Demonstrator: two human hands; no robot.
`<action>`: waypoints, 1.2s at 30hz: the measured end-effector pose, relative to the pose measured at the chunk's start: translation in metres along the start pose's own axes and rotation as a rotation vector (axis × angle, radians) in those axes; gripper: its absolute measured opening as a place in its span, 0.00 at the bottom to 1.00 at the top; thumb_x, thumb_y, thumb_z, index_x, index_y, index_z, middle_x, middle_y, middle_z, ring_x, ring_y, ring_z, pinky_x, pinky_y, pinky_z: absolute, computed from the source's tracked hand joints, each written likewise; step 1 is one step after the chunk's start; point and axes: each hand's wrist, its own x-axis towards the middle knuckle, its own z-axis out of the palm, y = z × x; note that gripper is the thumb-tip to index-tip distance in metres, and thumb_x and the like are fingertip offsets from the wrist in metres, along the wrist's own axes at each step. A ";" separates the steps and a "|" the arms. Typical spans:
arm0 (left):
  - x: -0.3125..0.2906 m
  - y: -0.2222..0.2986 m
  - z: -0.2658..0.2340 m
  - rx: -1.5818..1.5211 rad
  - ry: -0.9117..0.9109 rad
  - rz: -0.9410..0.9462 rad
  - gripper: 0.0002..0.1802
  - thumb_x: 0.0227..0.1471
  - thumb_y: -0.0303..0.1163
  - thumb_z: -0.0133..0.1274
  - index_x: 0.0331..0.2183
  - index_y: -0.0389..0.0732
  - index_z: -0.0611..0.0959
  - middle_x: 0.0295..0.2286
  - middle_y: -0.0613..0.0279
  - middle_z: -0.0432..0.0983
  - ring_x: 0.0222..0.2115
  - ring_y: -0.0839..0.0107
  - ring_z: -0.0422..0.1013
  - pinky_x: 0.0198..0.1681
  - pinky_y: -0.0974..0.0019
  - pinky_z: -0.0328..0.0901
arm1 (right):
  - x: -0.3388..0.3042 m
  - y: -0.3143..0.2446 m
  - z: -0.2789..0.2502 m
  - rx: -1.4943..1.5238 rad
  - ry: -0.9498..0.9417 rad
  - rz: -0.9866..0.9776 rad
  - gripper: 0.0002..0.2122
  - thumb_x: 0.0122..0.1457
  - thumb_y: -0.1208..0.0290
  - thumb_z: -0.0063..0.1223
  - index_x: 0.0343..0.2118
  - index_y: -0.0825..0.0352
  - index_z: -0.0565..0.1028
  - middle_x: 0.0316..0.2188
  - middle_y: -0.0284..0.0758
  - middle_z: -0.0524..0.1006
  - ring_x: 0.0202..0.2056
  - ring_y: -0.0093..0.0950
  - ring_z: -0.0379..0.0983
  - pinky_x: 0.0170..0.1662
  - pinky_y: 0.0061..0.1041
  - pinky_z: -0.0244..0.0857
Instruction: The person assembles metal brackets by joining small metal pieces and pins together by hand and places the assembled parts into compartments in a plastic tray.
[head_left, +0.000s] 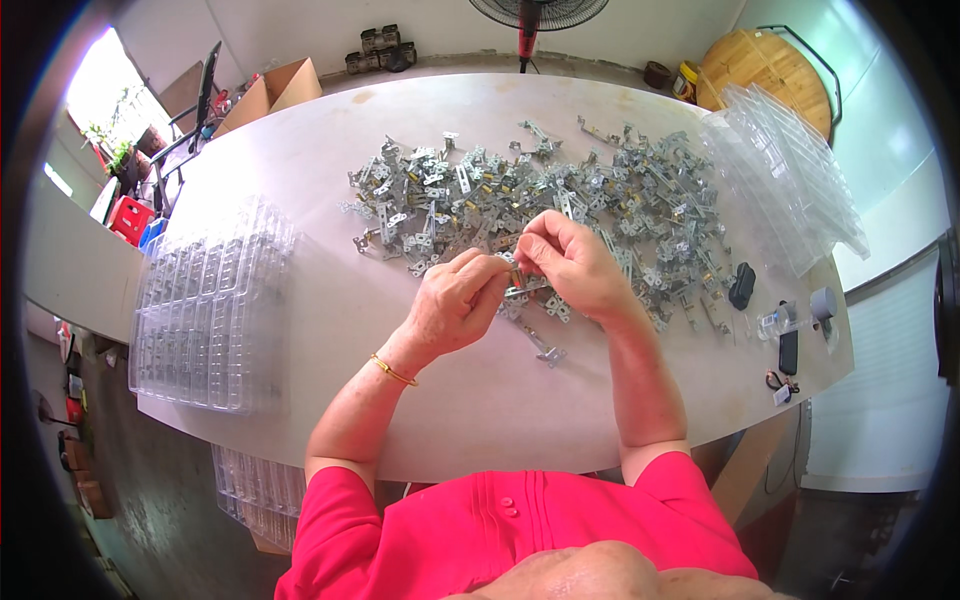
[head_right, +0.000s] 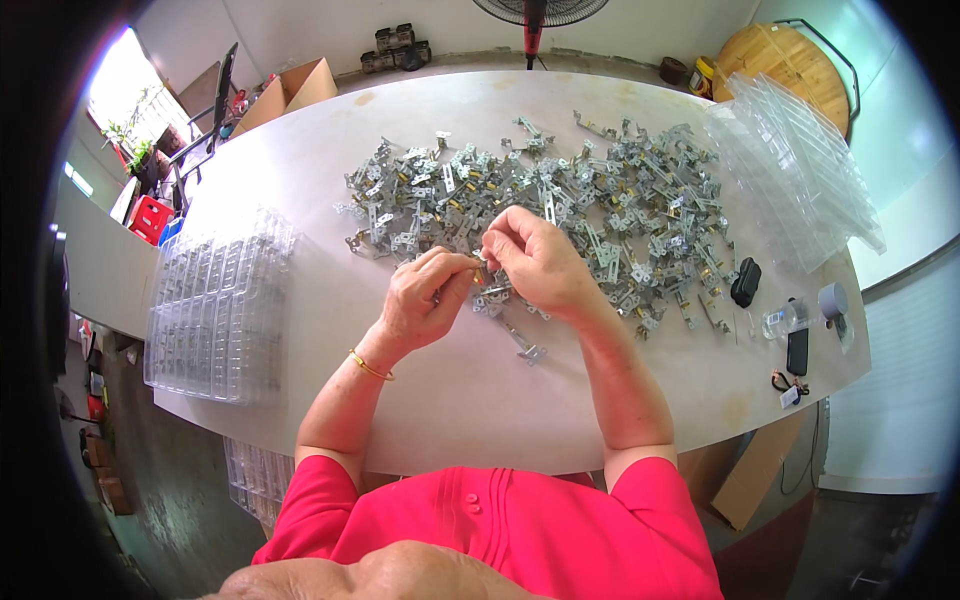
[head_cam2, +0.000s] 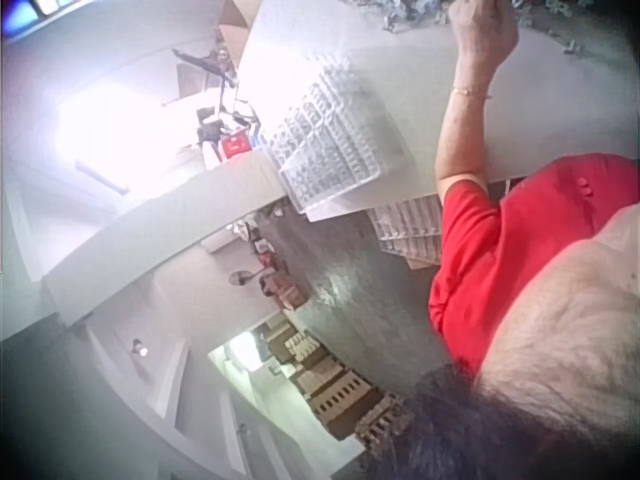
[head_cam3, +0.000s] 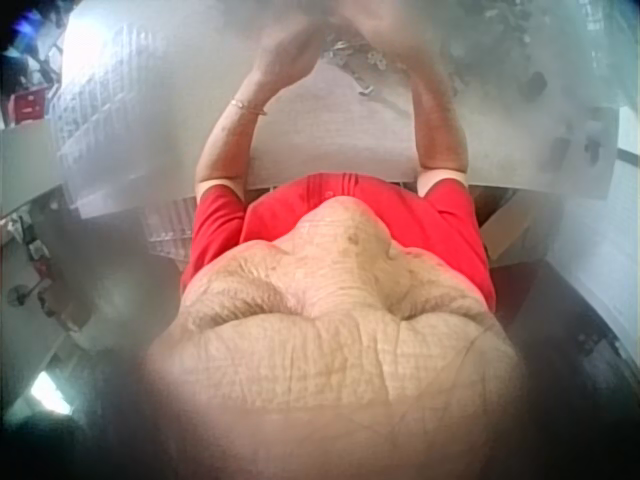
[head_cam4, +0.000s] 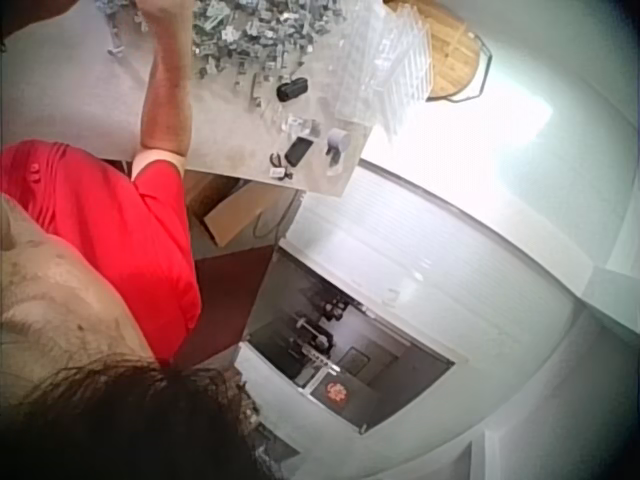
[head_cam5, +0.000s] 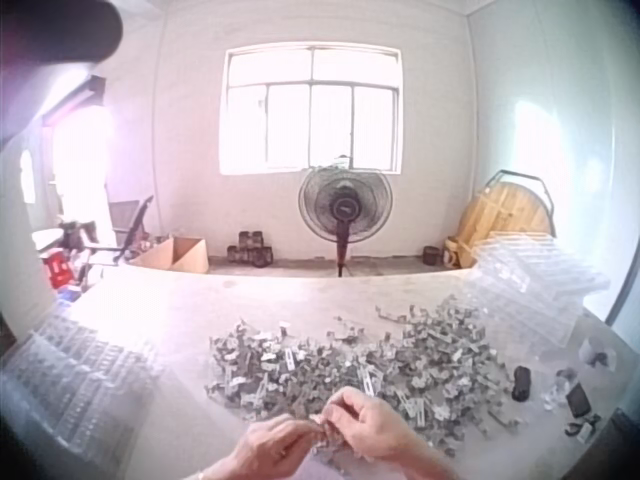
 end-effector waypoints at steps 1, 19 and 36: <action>-0.001 0.001 0.000 -0.016 -0.019 -0.018 0.03 0.54 0.20 0.55 0.34 0.35 0.80 0.21 0.60 0.72 0.19 0.69 0.70 0.22 0.65 0.64 | 0.000 0.001 0.001 -0.044 0.077 -0.054 0.06 0.68 0.72 0.51 0.38 0.70 0.74 0.32 0.32 0.79 0.35 0.18 0.73 0.39 0.20 0.68; 0.009 -0.003 -0.022 -0.746 -0.063 -0.833 0.18 0.68 0.41 0.44 0.40 0.36 0.81 0.26 0.63 0.77 0.22 0.78 0.71 0.23 0.74 0.64 | -0.008 -0.015 0.009 -0.244 0.115 -0.404 0.03 0.64 0.75 0.56 0.36 0.69 0.76 0.31 0.34 0.78 0.31 0.23 0.75 0.35 0.26 0.69; 0.002 -0.022 -0.007 -0.946 0.210 -0.399 0.19 0.71 0.37 0.41 0.53 0.36 0.77 0.52 0.55 0.74 0.54 0.68 0.70 0.54 0.62 0.69 | 0.006 -0.004 0.016 0.345 0.100 0.012 0.07 0.68 0.70 0.52 0.38 0.68 0.75 0.32 0.31 0.79 0.36 0.19 0.77 0.41 0.22 0.75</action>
